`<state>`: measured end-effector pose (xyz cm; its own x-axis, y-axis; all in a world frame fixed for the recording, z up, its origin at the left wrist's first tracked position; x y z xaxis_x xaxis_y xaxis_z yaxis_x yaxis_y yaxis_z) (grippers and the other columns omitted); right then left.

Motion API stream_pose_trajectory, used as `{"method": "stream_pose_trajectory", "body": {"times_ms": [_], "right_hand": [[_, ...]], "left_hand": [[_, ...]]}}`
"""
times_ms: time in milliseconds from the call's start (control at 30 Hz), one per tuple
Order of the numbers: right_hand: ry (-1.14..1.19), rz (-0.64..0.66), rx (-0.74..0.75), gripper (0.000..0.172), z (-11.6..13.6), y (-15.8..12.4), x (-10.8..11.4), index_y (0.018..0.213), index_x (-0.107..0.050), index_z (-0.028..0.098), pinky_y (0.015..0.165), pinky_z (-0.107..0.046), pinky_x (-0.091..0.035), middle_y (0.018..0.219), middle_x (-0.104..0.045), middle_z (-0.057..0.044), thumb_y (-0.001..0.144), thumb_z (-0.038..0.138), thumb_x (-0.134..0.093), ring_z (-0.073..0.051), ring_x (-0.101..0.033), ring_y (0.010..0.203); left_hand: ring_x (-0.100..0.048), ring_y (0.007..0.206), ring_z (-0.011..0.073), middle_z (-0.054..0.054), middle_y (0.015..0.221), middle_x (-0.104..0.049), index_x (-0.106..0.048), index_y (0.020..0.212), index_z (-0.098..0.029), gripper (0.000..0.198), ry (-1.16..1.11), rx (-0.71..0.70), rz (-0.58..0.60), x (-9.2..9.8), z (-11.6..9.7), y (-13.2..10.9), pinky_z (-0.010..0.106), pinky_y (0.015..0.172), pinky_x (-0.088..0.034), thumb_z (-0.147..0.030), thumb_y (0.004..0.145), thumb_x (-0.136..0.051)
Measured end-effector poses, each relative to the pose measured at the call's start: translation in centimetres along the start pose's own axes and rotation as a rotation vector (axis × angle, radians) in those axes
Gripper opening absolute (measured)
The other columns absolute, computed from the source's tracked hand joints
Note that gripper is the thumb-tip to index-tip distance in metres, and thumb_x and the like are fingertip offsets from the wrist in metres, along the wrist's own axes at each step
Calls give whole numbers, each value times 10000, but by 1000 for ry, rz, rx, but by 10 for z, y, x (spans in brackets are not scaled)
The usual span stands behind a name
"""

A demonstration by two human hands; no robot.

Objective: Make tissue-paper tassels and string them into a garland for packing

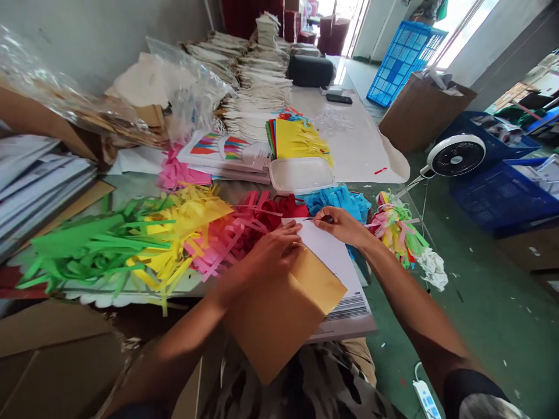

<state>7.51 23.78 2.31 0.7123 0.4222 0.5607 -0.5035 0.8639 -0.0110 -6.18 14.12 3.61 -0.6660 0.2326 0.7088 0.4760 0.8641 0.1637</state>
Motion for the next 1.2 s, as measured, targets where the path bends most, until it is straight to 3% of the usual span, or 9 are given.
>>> {"method": "stream_pose_trajectory", "body": {"times_ms": [133,300,700,767,867,933,1033,1100,1200], "right_hand": [[-79,26,-20,258,-3,9,-7,834,-727,176,563,-257,-369,761,-701,-19,837,429,-672,-123,-501,608],[-170,23,-30,156,-3,13,-13,830,-721,181,611,-272,-399,739,-693,-13,861,306,-634,-137,-532,622],[-378,-58,34,50,13,-1,-15,928,-727,203,820,-327,-464,1026,-691,-61,887,222,-706,-205,-652,916],[-451,-85,34,118,20,-5,-14,1003,-731,201,835,-351,-471,1096,-690,-89,898,254,-720,-243,-661,979],[-602,-227,12,431,31,-15,-3,1306,-663,203,777,-364,-484,1282,-672,-137,899,320,-747,-291,-670,1029],[-653,-286,64,456,38,-22,1,1380,-639,221,778,-365,-489,1306,-691,-128,938,310,-705,-293,-672,1056],[-682,-120,262,282,44,-27,-16,1192,-777,262,877,-376,-473,1212,-777,-65,997,204,-582,-257,-672,1082],[-721,-17,337,322,41,-31,-22,1132,-819,282,926,-408,-444,1220,-798,-34,967,137,-583,-254,-667,1108],[-775,-22,347,370,37,-38,-12,1109,-840,304,996,-474,-405,1225,-807,-22,900,90,-621,-288,-646,1173]], "left_hand": [[-481,1523,320,161,1554,-589,-760,955,-167,181,20,-10,-33,-1,0,0,513,1282,-398,-196,960,-582],[-542,1477,288,86,1442,-691,-750,946,-209,182,-24,-44,-55,2,-5,-1,512,1292,-402,-171,965,-573],[-549,1470,298,121,1446,-684,-781,1003,-186,200,-3,-32,-79,4,-5,-4,508,1267,-430,-178,975,-583],[-588,1430,289,120,1420,-699,-780,998,-187,198,-2,-36,-92,5,-5,-4,498,1254,-445,-189,979,-583],[-597,1421,292,139,1424,-695,-782,983,-176,205,-14,-39,-86,4,-4,-3,488,1260,-434,-196,981,-577],[-603,1415,292,143,1408,-705,-783,976,-173,211,-30,-58,-83,4,-4,-2,477,1266,-426,-180,973,-572],[-623,1393,274,107,1368,-735,-786,989,-196,236,-43,-60,-76,2,-2,-2,465,1262,-433,-146,957,-558],[-608,1412,284,100,1395,-723,-792,995,-206,229,-36,-22,-83,1,2,-2,473,1258,-437,-162,949,-572],[-602,1416,314,111,1419,-707,-800,953,-208,207,-34,39,-100,3,9,-1,492,1239,-455,-226,948,-595]]}}
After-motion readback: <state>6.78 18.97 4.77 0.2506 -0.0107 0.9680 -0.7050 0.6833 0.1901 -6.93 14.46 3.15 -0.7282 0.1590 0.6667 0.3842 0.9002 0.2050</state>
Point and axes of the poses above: each hand's wrist, its own y-axis towards the middle knuckle, its own x-axis out of the back of the hand, z = x × y, the point moved 10 cm from there along y, towards the middle knuckle
